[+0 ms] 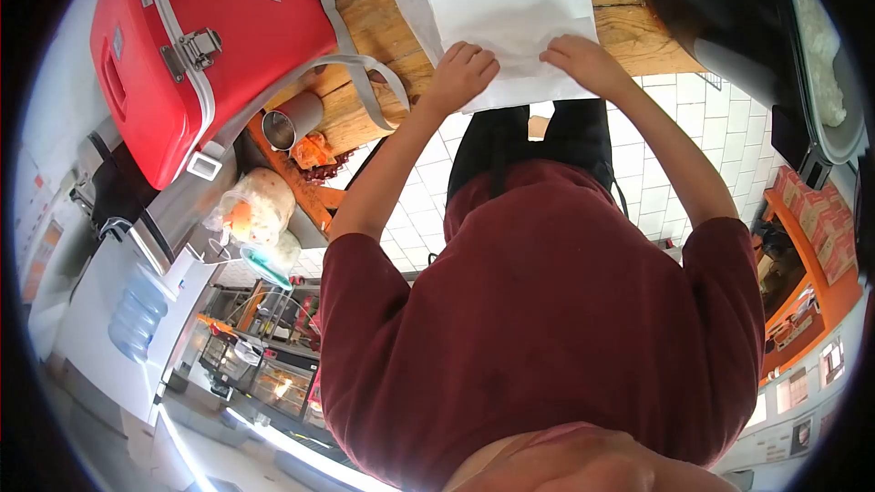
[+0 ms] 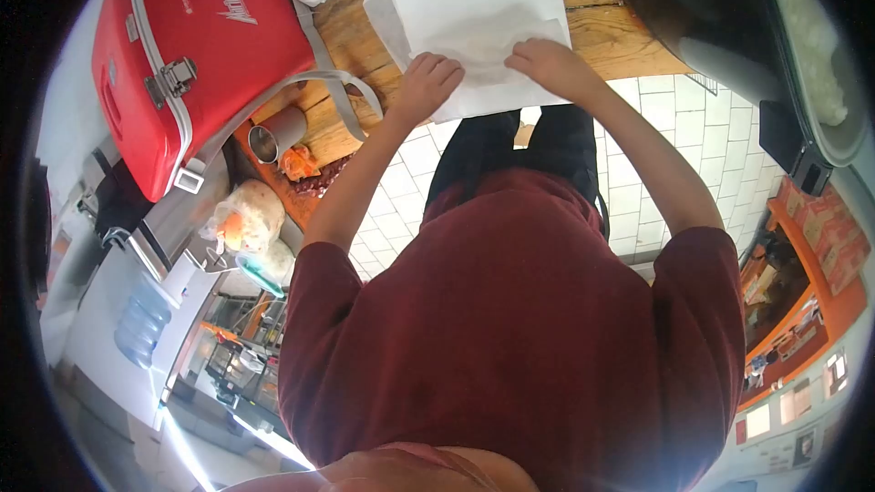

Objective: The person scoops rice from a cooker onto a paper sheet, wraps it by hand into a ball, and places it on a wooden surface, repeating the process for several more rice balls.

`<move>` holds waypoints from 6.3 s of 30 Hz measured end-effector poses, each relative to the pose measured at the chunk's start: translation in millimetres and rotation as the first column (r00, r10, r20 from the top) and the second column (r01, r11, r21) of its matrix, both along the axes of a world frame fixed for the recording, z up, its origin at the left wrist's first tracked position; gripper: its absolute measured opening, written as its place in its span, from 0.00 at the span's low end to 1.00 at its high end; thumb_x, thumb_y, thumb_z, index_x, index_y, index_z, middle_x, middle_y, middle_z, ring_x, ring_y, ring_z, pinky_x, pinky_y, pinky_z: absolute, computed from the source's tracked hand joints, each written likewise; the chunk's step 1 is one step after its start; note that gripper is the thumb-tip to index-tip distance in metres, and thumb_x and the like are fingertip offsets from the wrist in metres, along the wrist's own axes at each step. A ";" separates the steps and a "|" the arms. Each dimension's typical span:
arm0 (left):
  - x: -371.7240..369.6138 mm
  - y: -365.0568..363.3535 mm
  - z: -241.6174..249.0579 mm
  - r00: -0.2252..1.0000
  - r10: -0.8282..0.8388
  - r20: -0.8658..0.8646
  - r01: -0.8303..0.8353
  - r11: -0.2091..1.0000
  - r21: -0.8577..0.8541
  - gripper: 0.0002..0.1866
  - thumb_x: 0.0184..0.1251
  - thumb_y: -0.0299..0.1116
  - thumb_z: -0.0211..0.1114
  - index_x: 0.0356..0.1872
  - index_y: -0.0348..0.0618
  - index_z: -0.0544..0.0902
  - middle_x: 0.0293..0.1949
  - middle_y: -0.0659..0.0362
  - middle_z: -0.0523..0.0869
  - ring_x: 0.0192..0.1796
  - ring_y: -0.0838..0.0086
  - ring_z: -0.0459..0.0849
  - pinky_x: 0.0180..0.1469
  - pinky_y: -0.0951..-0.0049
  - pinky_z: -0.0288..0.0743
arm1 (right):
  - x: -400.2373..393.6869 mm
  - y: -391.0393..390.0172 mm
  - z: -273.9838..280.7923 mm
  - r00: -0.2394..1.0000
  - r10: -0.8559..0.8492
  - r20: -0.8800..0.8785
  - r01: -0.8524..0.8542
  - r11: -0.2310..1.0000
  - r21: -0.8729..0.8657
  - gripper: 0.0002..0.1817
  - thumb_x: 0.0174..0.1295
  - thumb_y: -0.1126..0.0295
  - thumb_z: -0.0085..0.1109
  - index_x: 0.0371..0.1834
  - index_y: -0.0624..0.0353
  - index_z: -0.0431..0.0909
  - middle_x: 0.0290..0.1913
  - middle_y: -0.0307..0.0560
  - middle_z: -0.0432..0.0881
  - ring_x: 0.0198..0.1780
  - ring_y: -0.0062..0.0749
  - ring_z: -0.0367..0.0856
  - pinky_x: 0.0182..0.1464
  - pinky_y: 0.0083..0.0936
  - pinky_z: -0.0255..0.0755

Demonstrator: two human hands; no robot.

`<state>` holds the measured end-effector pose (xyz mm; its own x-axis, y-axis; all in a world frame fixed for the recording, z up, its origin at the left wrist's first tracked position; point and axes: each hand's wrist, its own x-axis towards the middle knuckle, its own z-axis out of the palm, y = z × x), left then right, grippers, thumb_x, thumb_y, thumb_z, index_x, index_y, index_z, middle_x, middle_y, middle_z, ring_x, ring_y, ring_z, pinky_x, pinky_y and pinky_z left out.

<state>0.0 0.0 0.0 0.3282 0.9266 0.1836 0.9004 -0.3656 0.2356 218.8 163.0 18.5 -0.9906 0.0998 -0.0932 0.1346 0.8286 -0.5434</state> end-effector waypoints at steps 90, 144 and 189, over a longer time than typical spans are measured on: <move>-46.5 46.4 -42.6 0.332 0.938 0.099 -0.934 0.341 -0.108 0.25 0.60 0.45 0.61 0.54 0.43 0.72 0.61 0.45 0.66 0.56 0.52 0.67 0.58 0.52 0.58 | -271.4 390.3 -46.7 0.122 -0.966 -0.228 0.842 0.223 -0.491 0.23 0.58 0.55 0.49 0.48 0.60 0.80 0.49 0.61 0.80 0.55 0.52 0.75 0.58 0.33 0.66; -14.5 -9.8 5.3 0.410 0.818 0.404 -0.848 0.505 -0.161 0.25 0.52 0.33 0.69 0.50 0.34 0.72 0.50 0.44 0.68 0.53 0.50 0.68 0.55 0.54 0.62 | 141.1 240.2 232.8 0.489 -0.421 0.764 0.072 0.892 0.446 0.12 0.49 0.63 0.64 0.30 0.61 0.82 0.30 0.53 0.84 0.35 0.48 0.84 0.37 0.41 0.76; 48.3 -22.5 -47.8 0.022 0.998 0.057 -0.999 0.021 0.033 0.22 0.64 0.51 0.53 0.44 0.41 0.73 0.44 0.50 0.71 0.47 0.53 0.71 0.45 0.53 0.65 | 139.3 278.9 304.0 0.087 0.066 0.994 0.695 0.710 -0.108 0.07 0.51 0.77 0.62 0.22 0.63 0.72 0.18 0.39 0.71 0.19 0.28 0.71 0.21 0.24 0.67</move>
